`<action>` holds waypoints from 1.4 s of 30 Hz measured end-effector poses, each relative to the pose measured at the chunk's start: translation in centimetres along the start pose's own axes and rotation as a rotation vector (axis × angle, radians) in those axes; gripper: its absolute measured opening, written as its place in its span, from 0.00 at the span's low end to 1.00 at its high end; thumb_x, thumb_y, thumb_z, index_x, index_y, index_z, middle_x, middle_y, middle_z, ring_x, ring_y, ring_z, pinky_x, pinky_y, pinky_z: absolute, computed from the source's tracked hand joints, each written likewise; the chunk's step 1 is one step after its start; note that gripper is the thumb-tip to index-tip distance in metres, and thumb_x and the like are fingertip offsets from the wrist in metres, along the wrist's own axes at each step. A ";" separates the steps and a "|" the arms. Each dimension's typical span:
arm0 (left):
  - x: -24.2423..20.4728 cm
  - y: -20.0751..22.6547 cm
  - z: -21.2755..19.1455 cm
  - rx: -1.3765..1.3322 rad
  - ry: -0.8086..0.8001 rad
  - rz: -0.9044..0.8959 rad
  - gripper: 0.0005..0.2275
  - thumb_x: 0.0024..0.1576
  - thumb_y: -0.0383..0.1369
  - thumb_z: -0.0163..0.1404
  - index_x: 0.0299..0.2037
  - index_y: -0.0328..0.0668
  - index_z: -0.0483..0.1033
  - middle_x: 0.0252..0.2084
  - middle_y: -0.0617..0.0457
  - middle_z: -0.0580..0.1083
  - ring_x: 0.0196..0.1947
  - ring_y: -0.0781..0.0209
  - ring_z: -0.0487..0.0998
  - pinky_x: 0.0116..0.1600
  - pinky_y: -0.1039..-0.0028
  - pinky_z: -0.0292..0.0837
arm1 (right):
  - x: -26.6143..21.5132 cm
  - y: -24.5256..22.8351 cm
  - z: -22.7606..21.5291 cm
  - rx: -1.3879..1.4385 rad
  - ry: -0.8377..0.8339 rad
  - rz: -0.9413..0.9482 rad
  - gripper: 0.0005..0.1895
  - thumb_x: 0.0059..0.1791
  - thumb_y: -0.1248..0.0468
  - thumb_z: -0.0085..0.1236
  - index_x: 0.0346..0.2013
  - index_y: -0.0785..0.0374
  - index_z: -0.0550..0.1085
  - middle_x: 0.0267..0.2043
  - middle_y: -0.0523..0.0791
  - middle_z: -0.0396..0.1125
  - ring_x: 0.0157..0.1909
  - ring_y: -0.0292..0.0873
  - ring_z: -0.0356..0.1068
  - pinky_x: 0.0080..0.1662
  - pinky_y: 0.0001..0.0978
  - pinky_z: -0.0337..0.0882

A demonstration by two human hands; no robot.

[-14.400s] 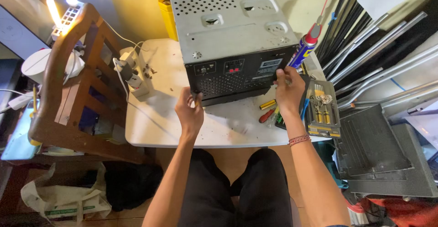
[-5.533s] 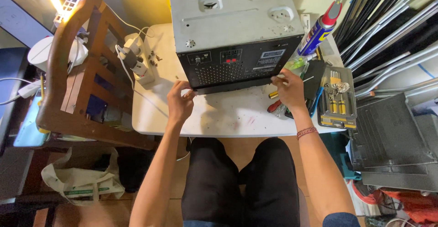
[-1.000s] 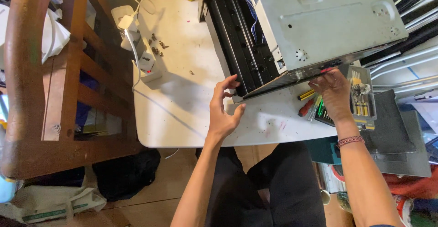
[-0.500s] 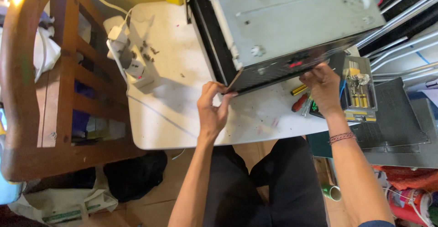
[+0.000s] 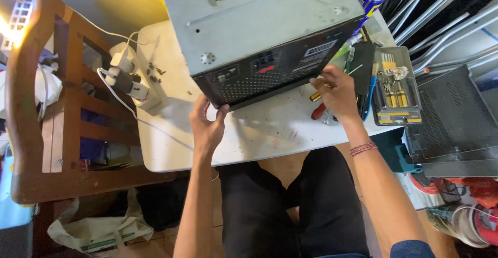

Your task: The person removes the side panel of a computer case using a screwdriver, then uses a brush to clean dust from the interior components. The person handles the case, screws, and cleaning tools throughout the process.

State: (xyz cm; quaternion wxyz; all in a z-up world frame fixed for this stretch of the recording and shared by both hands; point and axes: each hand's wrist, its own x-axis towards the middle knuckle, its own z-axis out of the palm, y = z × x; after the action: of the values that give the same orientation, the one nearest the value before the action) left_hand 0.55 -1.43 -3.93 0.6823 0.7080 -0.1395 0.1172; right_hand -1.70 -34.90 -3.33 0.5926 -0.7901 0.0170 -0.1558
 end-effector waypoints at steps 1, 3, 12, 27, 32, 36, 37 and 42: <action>0.1 0.4 0.1 0.009 -0.002 0.004 0.08 0.57 0.17 0.56 0.43 0.34 0.76 0.42 0.54 0.76 0.46 0.65 0.75 0.67 0.66 0.69 | -0.1 -0.7 0.1 0.010 0.002 -0.002 0.10 0.52 0.74 0.58 0.48 0.66 0.73 0.49 0.45 0.75 0.47 0.36 0.74 0.47 0.29 0.74; 0.5 1.1 0.5 0.042 -0.014 0.068 0.10 0.55 0.15 0.57 0.45 0.32 0.78 0.43 0.52 0.78 0.47 0.65 0.77 0.65 0.68 0.69 | -0.3 -2.2 0.2 -0.014 -0.023 -0.011 0.11 0.50 0.75 0.60 0.47 0.65 0.73 0.48 0.44 0.75 0.47 0.36 0.76 0.48 0.28 0.78; 0.7 -9.5 -5.2 -0.209 -0.102 -0.250 0.08 0.59 0.14 0.54 0.43 0.34 0.73 0.42 0.46 0.77 0.41 0.60 0.77 0.47 0.72 0.74 | -0.6 0.8 0.2 0.000 0.088 -0.020 0.12 0.48 0.78 0.62 0.44 0.68 0.71 0.40 0.46 0.74 0.42 0.36 0.75 0.43 0.26 0.76; 14.8 -14.0 -9.7 -0.922 -0.449 -0.698 0.21 0.76 0.42 0.45 0.66 0.29 0.72 0.57 0.36 0.75 0.48 0.51 0.79 0.43 0.63 0.76 | -0.2 -0.4 -0.2 0.001 0.083 -0.002 0.11 0.47 0.79 0.61 0.42 0.68 0.73 0.40 0.48 0.77 0.43 0.36 0.77 0.42 0.26 0.78; 14.6 -10.3 -7.1 -0.591 -0.205 -0.672 0.19 0.68 0.43 0.43 0.62 0.39 0.71 0.55 0.45 0.76 0.46 0.58 0.80 0.44 0.68 0.80 | -0.1 0.2 -0.1 -0.004 0.098 0.021 0.12 0.47 0.79 0.62 0.42 0.70 0.72 0.35 0.49 0.76 0.40 0.36 0.75 0.40 0.27 0.76; 13.7 -13.2 -7.8 -0.616 -0.119 -0.733 0.20 0.67 0.44 0.42 0.59 0.36 0.73 0.51 0.43 0.77 0.43 0.57 0.79 0.39 0.67 0.79 | -0.1 0.3 -0.1 0.029 0.096 0.014 0.11 0.47 0.79 0.60 0.42 0.71 0.71 0.37 0.49 0.75 0.42 0.36 0.77 0.40 0.27 0.76; 13.6 -13.1 -7.7 -0.617 -0.117 -0.732 0.20 0.67 0.44 0.42 0.59 0.36 0.73 0.51 0.43 0.77 0.43 0.57 0.79 0.39 0.67 0.79 | -0.1 -0.4 -0.1 0.029 0.093 0.013 0.11 0.47 0.79 0.60 0.42 0.71 0.71 0.37 0.49 0.75 0.42 0.36 0.77 0.40 0.27 0.76; 13.2 -9.3 -6.0 -0.560 -0.065 -0.823 0.21 0.66 0.46 0.41 0.55 0.36 0.74 0.47 0.43 0.78 0.40 0.57 0.79 0.36 0.63 0.79 | -0.1 -0.4 0.0 -0.011 0.086 0.056 0.11 0.48 0.77 0.63 0.43 0.70 0.72 0.36 0.49 0.76 0.40 0.37 0.77 0.41 0.29 0.77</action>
State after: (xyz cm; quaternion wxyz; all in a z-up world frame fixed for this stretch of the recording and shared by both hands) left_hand 16.38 4.32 -7.62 0.8312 0.4972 0.1043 -0.2259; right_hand -1.91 -34.79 -2.98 0.5911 -0.7850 0.0657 -0.1730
